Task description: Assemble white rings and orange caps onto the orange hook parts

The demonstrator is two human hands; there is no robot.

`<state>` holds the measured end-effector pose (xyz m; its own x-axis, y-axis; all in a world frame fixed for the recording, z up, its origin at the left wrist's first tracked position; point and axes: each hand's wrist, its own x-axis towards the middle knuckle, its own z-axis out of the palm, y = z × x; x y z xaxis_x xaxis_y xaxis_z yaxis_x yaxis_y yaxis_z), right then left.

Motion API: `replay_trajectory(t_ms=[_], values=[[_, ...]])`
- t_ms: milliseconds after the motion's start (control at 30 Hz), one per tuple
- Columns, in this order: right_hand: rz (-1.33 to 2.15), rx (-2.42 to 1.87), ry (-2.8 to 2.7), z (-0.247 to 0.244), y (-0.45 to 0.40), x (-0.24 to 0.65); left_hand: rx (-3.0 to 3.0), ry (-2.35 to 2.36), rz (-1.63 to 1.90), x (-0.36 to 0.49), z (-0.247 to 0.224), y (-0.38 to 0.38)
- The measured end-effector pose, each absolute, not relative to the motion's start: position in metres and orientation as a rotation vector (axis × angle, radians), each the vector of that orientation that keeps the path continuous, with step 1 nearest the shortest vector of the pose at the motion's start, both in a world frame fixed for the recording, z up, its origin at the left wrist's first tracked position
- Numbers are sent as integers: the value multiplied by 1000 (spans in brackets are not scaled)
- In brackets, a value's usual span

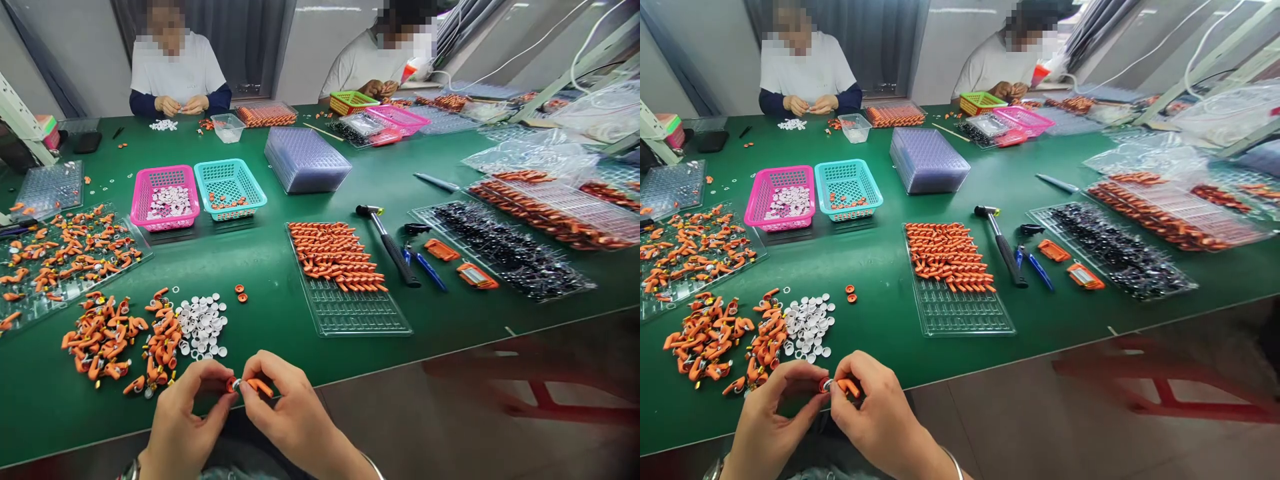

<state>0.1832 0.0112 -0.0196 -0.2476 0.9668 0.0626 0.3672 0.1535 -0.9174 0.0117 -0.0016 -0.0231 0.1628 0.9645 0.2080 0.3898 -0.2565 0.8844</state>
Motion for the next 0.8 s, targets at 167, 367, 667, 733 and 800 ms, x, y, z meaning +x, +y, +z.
replay_trajectory(t_ms=[167, 367, 667, 733, 800], values=[[1024, -1312, -1801, -18, 12, 181, 1973, 1342, 1108, 10, -24, -4], [867, -1322, -1905, -20, 10, 178, 2228, 1356, 1103, 10, -27, -4], [850, -1286, -1924, -20, 9, 175, 2265, 1359, 1117, 12, -25, -5], [919, -1283, -1887, -19, 10, 175, 2235, 1363, 1132, 12, -23, -6], [1001, -1284, -1849, -18, 10, 176, 2212, 1355, 1158, 12, -20, -6]])
